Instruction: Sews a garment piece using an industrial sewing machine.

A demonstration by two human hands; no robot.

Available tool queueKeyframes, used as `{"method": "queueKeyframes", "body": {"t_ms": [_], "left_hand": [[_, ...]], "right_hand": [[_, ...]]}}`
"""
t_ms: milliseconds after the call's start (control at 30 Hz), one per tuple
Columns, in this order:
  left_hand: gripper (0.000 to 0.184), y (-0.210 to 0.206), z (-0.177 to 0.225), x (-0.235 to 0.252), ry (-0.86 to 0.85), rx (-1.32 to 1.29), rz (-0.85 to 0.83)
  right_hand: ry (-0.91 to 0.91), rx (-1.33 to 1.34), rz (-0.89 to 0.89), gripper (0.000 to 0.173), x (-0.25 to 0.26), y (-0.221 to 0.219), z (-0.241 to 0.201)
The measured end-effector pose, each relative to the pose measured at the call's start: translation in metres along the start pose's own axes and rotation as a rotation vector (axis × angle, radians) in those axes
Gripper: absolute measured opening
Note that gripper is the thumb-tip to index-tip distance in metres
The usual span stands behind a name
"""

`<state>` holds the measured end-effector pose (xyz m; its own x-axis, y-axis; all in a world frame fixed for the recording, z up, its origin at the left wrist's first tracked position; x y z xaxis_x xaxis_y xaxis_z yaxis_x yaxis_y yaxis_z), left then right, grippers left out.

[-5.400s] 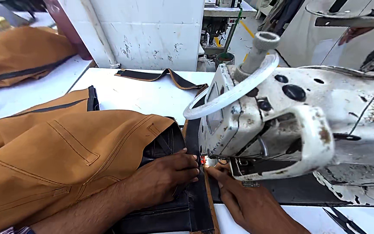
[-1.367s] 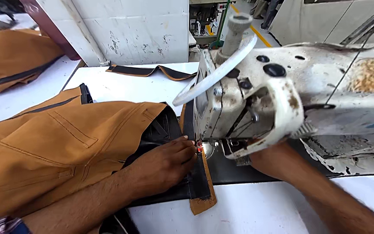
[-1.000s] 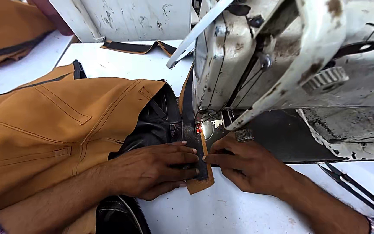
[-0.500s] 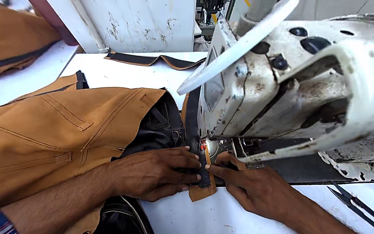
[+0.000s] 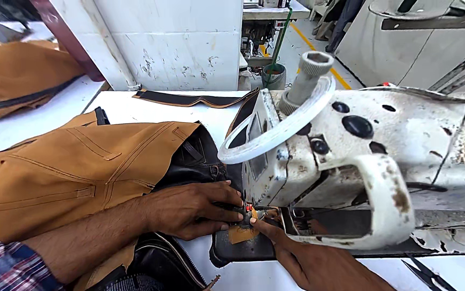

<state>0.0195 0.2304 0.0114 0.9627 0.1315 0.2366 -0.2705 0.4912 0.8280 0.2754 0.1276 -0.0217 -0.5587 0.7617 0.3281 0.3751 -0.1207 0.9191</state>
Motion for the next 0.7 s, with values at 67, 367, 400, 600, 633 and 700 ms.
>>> {"method": "queueKeyframes", "body": {"t_ms": [67,367,400,600,633,700], "left_hand": [[0.032,0.004,-0.002,0.001,-0.022,0.038,0.024],[0.035,-0.006,-0.003,0.001,-0.092,-0.026,-0.091],[0.035,-0.006,-0.004,0.001,-0.090,-0.041,-0.086],[0.036,-0.003,-0.012,0.000,-0.080,-0.063,-0.075],[0.037,-0.004,-0.016,-0.001,-0.093,-0.034,-0.066],[0.038,-0.008,-0.025,-0.003,-0.105,-0.013,-0.062]], "right_hand": [[-0.018,-0.010,-0.012,0.043,0.000,-0.001,0.000],[0.000,-0.012,-0.012,0.042,-0.002,-0.001,-0.001],[0.001,-0.014,-0.012,0.042,-0.002,-0.001,0.000],[-0.041,-0.039,-0.035,0.044,-0.001,-0.003,-0.001],[-0.046,-0.051,-0.030,0.043,-0.001,-0.003,-0.002],[-0.036,-0.069,0.009,0.039,-0.002,0.008,-0.006]]}}
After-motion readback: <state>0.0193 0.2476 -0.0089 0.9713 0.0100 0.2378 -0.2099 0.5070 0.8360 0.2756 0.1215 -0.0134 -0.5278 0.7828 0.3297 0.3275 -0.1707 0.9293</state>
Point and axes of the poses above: each hand's wrist, its own x-axis towards the middle knuckle, its own y-axis out of the back of the hand, z = x × y, the point moved 3 cm from there along x, towards the middle knuckle, and after that the axes turned 6 degrees about -x, right-handed, at the moved point
